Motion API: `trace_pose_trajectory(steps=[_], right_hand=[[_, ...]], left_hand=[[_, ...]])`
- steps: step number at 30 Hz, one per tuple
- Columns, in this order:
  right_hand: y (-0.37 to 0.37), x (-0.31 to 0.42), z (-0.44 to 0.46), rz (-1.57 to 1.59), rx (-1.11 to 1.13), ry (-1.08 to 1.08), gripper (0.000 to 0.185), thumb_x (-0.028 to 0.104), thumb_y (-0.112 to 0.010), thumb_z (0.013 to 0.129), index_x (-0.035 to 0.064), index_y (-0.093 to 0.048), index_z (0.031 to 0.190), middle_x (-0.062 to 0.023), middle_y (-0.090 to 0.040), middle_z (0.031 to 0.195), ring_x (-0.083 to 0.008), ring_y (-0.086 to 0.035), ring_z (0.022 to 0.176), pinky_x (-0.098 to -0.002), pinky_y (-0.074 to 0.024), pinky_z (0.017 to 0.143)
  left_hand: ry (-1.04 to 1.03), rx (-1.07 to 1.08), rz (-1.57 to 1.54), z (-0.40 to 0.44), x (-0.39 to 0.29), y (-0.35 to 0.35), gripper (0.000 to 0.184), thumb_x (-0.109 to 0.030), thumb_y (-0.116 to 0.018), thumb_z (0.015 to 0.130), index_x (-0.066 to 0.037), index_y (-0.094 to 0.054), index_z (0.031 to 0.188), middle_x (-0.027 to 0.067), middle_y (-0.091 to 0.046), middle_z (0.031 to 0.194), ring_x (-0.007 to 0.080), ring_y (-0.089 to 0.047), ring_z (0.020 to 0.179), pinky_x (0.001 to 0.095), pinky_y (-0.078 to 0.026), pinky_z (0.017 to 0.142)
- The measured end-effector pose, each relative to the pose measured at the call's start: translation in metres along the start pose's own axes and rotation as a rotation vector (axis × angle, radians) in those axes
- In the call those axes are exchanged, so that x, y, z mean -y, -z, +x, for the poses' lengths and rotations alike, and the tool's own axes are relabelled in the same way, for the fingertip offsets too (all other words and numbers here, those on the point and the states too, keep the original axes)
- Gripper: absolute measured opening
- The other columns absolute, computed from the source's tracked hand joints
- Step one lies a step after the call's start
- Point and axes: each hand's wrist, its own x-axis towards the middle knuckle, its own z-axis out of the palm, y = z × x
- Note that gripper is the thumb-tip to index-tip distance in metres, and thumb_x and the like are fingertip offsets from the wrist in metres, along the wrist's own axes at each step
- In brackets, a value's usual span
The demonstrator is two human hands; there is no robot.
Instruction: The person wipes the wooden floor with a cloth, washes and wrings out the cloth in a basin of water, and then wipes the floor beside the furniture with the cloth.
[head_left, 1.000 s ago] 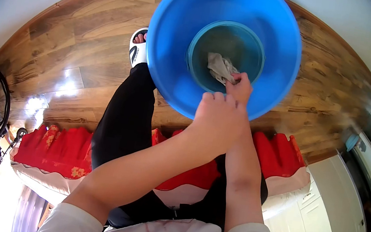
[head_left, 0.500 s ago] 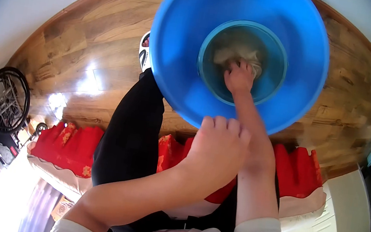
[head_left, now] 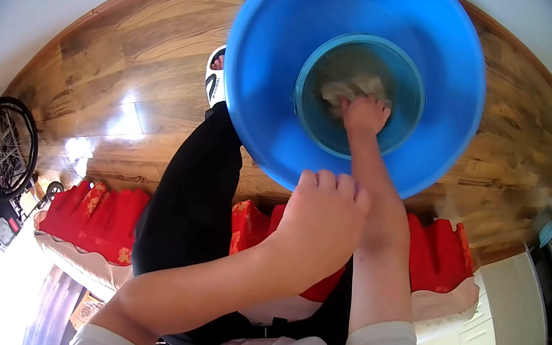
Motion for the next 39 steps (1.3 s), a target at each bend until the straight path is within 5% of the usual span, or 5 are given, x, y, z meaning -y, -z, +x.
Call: trace_pose_trajectory(steps=[5,14,23,32,39], right_hand=[[-0.023,-0.004,0.002,0.255,-0.263,0.314,0.037,0.036,-0.066,0.082,0.0150,-0.069,0.113,-0.0068,-0.059,0.117,-0.0283,-0.054,0.108,-0.0465,-0.0446,0.089],[-0.014,0.008,-0.006,0.114,-0.055,0.131,0.022,0.028,-0.069,0.080,0.0152,-0.073,0.098,-0.0073,-0.056,0.114,-0.0309,-0.050,0.115,-0.0453,-0.0434,0.092],[-0.001,-0.034,-0.058,0.715,-0.151,0.129,0.019,0.018,-0.074,0.078,0.0120,-0.066,0.094,-0.0052,-0.069,0.089,-0.0308,-0.059,0.094,-0.0452,-0.0415,0.087],[0.079,-0.077,-0.115,1.322,-0.200,-0.013,0.014,0.004,-0.068,0.088,0.0012,-0.055,0.085,-0.0147,-0.071,0.107,-0.0197,-0.065,0.101,-0.0333,-0.0498,0.092],[0.147,-0.106,-0.169,1.508,-0.300,0.021,0.014,-0.002,-0.066,0.090,0.0016,-0.052,0.090,-0.0205,-0.067,0.114,-0.0232,-0.064,0.106,-0.0327,-0.0499,0.094]], left_hand=[[0.012,0.004,0.006,-0.004,0.001,0.001,0.031,-0.029,-0.065,0.084,-0.003,-0.061,0.101,0.0104,-0.059,0.085,0.0259,-0.059,0.080,0.0364,-0.044,0.069],[0.013,0.027,-0.030,-0.005,0.001,0.004,0.031,-0.029,-0.065,0.085,-0.003,-0.061,0.102,0.0094,-0.059,0.084,0.0250,-0.058,0.078,0.0366,-0.043,0.067],[-0.022,-0.044,-0.005,-0.009,-0.004,-0.004,0.034,-0.030,-0.065,0.085,-0.003,-0.060,0.106,0.0084,-0.058,0.084,0.0243,-0.058,0.079,0.0361,-0.043,0.067],[-0.018,-0.042,-0.057,-0.014,-0.015,-0.010,0.052,-0.036,-0.065,0.086,0.000,-0.055,0.123,0.0100,-0.060,0.089,0.0249,-0.061,0.083,0.0355,-0.046,0.070],[0.083,0.070,-0.395,-0.009,-0.032,0.002,0.074,-0.043,-0.055,0.093,0.010,-0.035,0.140,0.0222,-0.058,0.107,0.0353,-0.063,0.095,0.0418,-0.050,0.084]])
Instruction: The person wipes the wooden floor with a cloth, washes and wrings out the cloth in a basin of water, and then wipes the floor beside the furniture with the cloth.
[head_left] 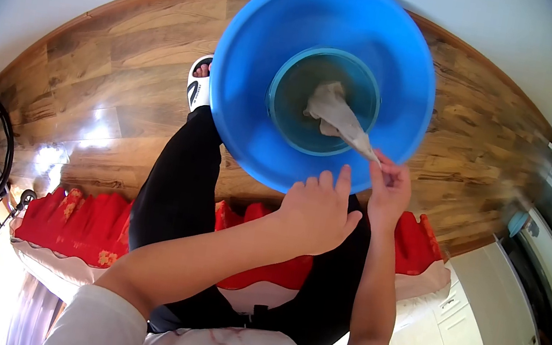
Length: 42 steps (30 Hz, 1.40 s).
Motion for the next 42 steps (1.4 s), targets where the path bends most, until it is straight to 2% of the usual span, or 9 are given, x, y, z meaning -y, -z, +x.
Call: trace_pose_trajectory(steps=[7,9,12,15,21,27,32,38,42], right_hand=[[0.007,0.020,0.004,0.169,-0.023,0.022,0.019,0.002,-0.069,0.090,0.0016,-0.051,0.095,-0.0227,-0.066,0.112,-0.0223,-0.064,0.104,-0.0303,-0.0498,0.091],[0.011,0.028,0.004,0.212,-0.026,0.034,0.019,0.003,-0.070,0.089,0.0016,-0.051,0.096,-0.0216,-0.066,0.110,-0.0212,-0.065,0.102,-0.0291,-0.0496,0.089],[0.014,0.039,0.002,0.267,-0.009,0.081,0.019,0.002,-0.069,0.089,0.0018,-0.052,0.096,-0.0190,-0.067,0.106,-0.0193,-0.064,0.099,-0.0278,-0.0492,0.087],[0.019,0.045,-0.003,0.326,0.032,0.082,0.019,0.002,-0.069,0.089,0.0023,-0.052,0.097,-0.0172,-0.067,0.104,-0.0185,-0.063,0.097,-0.0280,-0.0490,0.087],[0.029,0.040,-0.005,0.351,0.089,0.084,0.019,0.001,-0.070,0.088,0.0027,-0.053,0.096,-0.0163,-0.067,0.104,-0.0204,-0.063,0.099,-0.0323,-0.0485,0.091],[0.039,0.039,-0.004,0.361,0.160,0.036,0.018,0.001,-0.070,0.088,0.0028,-0.053,0.094,-0.0157,-0.067,0.102,-0.0219,-0.063,0.102,-0.0339,-0.0481,0.093],[0.045,0.026,0.002,0.334,0.105,-0.027,0.016,0.001,-0.070,0.088,0.0027,-0.054,0.094,-0.0164,-0.063,0.114,-0.0219,-0.061,0.106,-0.0340,-0.0465,0.096],[0.041,0.010,0.008,0.205,0.271,-0.349,0.014,0.004,-0.066,0.092,0.0028,-0.058,0.104,-0.0146,-0.054,0.130,-0.0204,-0.059,0.109,-0.0342,-0.0454,0.098],[0.041,0.032,0.012,0.552,0.166,-0.807,0.040,0.031,-0.061,0.097,0.0027,-0.052,0.124,-0.0164,-0.054,0.131,-0.0232,-0.060,0.112,-0.0364,-0.0483,0.095]], left_hand=[[0.041,-0.126,-0.843,0.024,0.002,-0.036,0.073,-0.043,-0.051,0.095,0.009,-0.031,0.143,0.0345,-0.050,0.124,0.0446,-0.054,0.117,0.0489,-0.044,0.099],[0.346,-0.059,-1.308,0.036,-0.002,-0.029,0.062,-0.040,-0.051,0.098,0.000,-0.033,0.142,0.0250,-0.050,0.132,0.0375,-0.056,0.116,0.0466,-0.046,0.097],[0.501,-0.039,-1.719,0.040,-0.001,-0.007,0.063,-0.036,-0.054,0.099,-0.001,-0.029,0.145,0.0162,-0.049,0.134,0.0301,-0.057,0.112,0.0423,-0.049,0.093],[0.621,-0.094,-1.843,0.050,0.002,-0.005,0.055,-0.027,-0.058,0.098,-0.007,-0.033,0.144,0.0143,-0.052,0.129,0.0303,-0.059,0.108,0.0419,-0.051,0.089],[0.527,-0.169,-1.636,0.052,-0.009,-0.004,0.049,-0.014,-0.065,0.092,-0.014,-0.046,0.137,0.0114,-0.056,0.122,0.0213,-0.062,0.095,0.0353,-0.052,0.081],[0.323,-0.235,-1.051,0.058,-0.010,-0.019,0.026,-0.016,-0.072,0.086,-0.009,-0.066,0.110,0.0093,-0.061,0.107,0.0152,-0.060,0.085,0.0308,-0.050,0.074],[0.125,-0.461,-0.674,0.049,-0.013,-0.025,0.019,-0.012,-0.074,0.082,-0.006,-0.066,0.097,0.0116,-0.060,0.106,0.0264,-0.057,0.093,0.0369,-0.047,0.083],[-0.125,-0.509,-0.524,0.038,-0.017,-0.036,0.016,-0.005,-0.073,0.081,-0.009,-0.066,0.094,0.0071,-0.059,0.109,0.0304,-0.053,0.105,0.0386,-0.046,0.085],[-0.203,-0.586,-0.510,0.039,-0.018,-0.031,0.017,-0.004,-0.073,0.079,-0.009,-0.066,0.094,0.0077,-0.060,0.095,0.0312,-0.054,0.101,0.0389,-0.046,0.084]])
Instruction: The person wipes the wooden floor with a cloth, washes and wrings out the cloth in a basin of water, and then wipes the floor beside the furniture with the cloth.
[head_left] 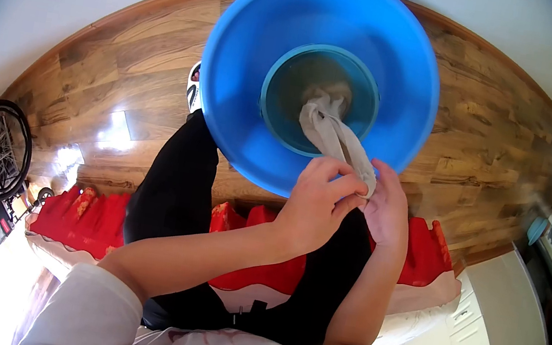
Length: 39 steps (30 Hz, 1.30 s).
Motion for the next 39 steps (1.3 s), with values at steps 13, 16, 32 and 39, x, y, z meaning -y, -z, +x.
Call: trace_pose_trajectory(steps=[13,16,32,39], right_hand=[[-0.014,0.001,0.009,-0.191,0.185,-0.049,0.047,0.013,-0.056,0.093,-0.0069,-0.046,0.134,-0.0163,-0.063,0.116,-0.0204,-0.065,0.102,-0.0300,-0.0522,0.087],[-0.015,0.000,0.009,-0.125,0.079,0.036,0.042,0.008,-0.052,0.092,-0.0080,-0.049,0.131,-0.0149,-0.064,0.113,-0.0190,-0.065,0.098,-0.0290,-0.0523,0.085],[-0.013,0.004,0.007,-0.207,0.091,0.232,0.042,0.013,-0.064,0.094,-0.0066,-0.052,0.129,-0.0115,-0.066,0.111,-0.0132,-0.065,0.092,-0.0245,-0.0531,0.076],[-0.008,0.007,0.003,-0.141,0.237,0.198,0.058,0.012,-0.068,0.090,-0.0066,-0.042,0.138,-0.0134,-0.062,0.120,-0.0157,-0.065,0.098,-0.0256,-0.0527,0.082]], left_hand=[[-0.202,0.223,0.211,-0.022,-0.003,0.004,0.022,-0.004,-0.068,0.079,-0.016,-0.065,0.098,0.0038,-0.053,0.082,0.0254,-0.054,0.078,0.0395,-0.039,0.072],[-0.121,0.229,0.128,-0.019,-0.001,0.001,0.021,-0.005,-0.065,0.083,-0.012,-0.064,0.102,0.0043,-0.055,0.090,0.0261,-0.055,0.084,0.0389,-0.039,0.075],[1.111,0.073,-0.835,0.000,-0.001,-0.001,0.044,-0.030,-0.064,0.095,-0.004,-0.050,0.127,0.0055,-0.061,0.108,0.0137,-0.062,0.085,0.0268,-0.050,0.077],[1.193,0.086,-1.068,0.007,0.007,0.003,0.044,-0.027,-0.067,0.094,-0.003,-0.053,0.127,0.0029,-0.062,0.111,0.0132,-0.061,0.096,0.0300,-0.050,0.084]])
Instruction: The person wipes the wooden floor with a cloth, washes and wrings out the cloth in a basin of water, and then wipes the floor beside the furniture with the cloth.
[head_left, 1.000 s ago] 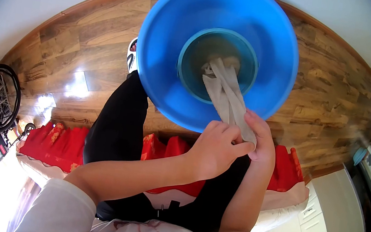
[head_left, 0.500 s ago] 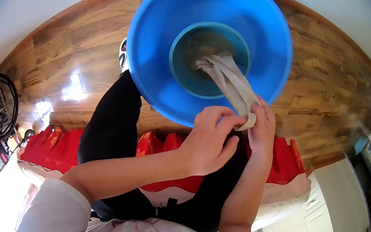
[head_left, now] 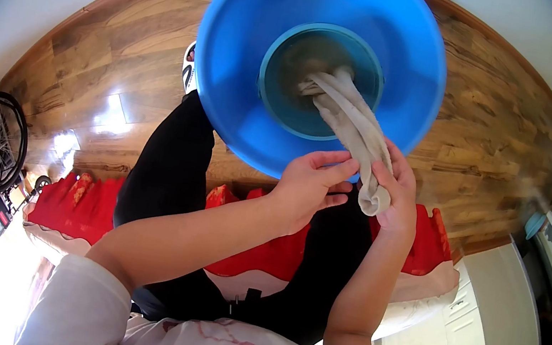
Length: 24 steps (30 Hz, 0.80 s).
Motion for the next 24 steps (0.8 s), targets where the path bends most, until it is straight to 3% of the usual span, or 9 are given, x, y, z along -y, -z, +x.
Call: trace_pose_trajectory(steps=[6,12,18,21,24], right_hand=[[-0.002,-0.001,-0.005,-0.046,0.077,0.001,0.065,0.010,-0.071,0.087,-0.0056,-0.038,0.141,-0.0141,-0.062,0.121,-0.0170,-0.065,0.100,-0.0273,-0.0520,0.085],[0.003,0.001,-0.002,-0.262,-0.059,-0.145,0.065,0.005,-0.068,0.088,-0.0053,-0.036,0.142,-0.0157,-0.064,0.117,-0.0179,-0.065,0.101,-0.0283,-0.0520,0.084],[-0.010,-0.004,0.007,-0.558,-0.200,-0.128,0.052,0.007,-0.062,0.091,0.0040,-0.045,0.140,-0.0141,-0.059,0.119,-0.0158,-0.063,0.097,-0.0258,-0.0506,0.082],[-0.008,-0.011,0.011,-0.458,-0.158,-0.050,0.042,0.013,-0.065,0.091,0.0087,-0.056,0.132,-0.0112,-0.056,0.120,-0.0160,-0.061,0.098,-0.0284,-0.0497,0.085],[0.002,-0.028,0.020,-0.661,-0.131,0.138,0.036,0.017,-0.068,0.089,0.0097,-0.063,0.124,-0.0092,-0.057,0.116,-0.0184,-0.060,0.101,-0.0321,-0.0487,0.087]], left_hand=[[0.032,0.036,-0.187,-0.004,-0.006,-0.001,0.049,-0.017,-0.068,0.093,-0.002,-0.046,0.133,0.0074,-0.060,0.116,0.0173,-0.058,0.110,0.0348,-0.049,0.096],[-0.054,-0.051,-0.187,0.001,0.004,0.003,0.047,-0.003,-0.061,0.094,0.001,-0.040,0.136,0.0121,-0.057,0.122,0.0210,-0.058,0.113,0.0373,-0.049,0.100],[-0.018,-0.110,-0.122,-0.012,0.001,0.002,0.047,0.001,-0.059,0.093,-0.004,-0.039,0.135,0.0113,-0.056,0.122,0.0203,-0.058,0.112,0.0358,-0.050,0.097],[-0.036,-0.118,-0.100,-0.013,0.000,0.002,0.047,0.002,-0.060,0.092,-0.006,-0.040,0.134,0.0102,-0.056,0.121,0.0204,-0.059,0.110,0.0354,-0.051,0.095],[-0.048,-0.125,-0.082,-0.013,0.000,0.002,0.047,0.002,-0.061,0.092,-0.006,-0.041,0.133,0.0095,-0.055,0.119,0.0206,-0.060,0.108,0.0354,-0.051,0.095]])
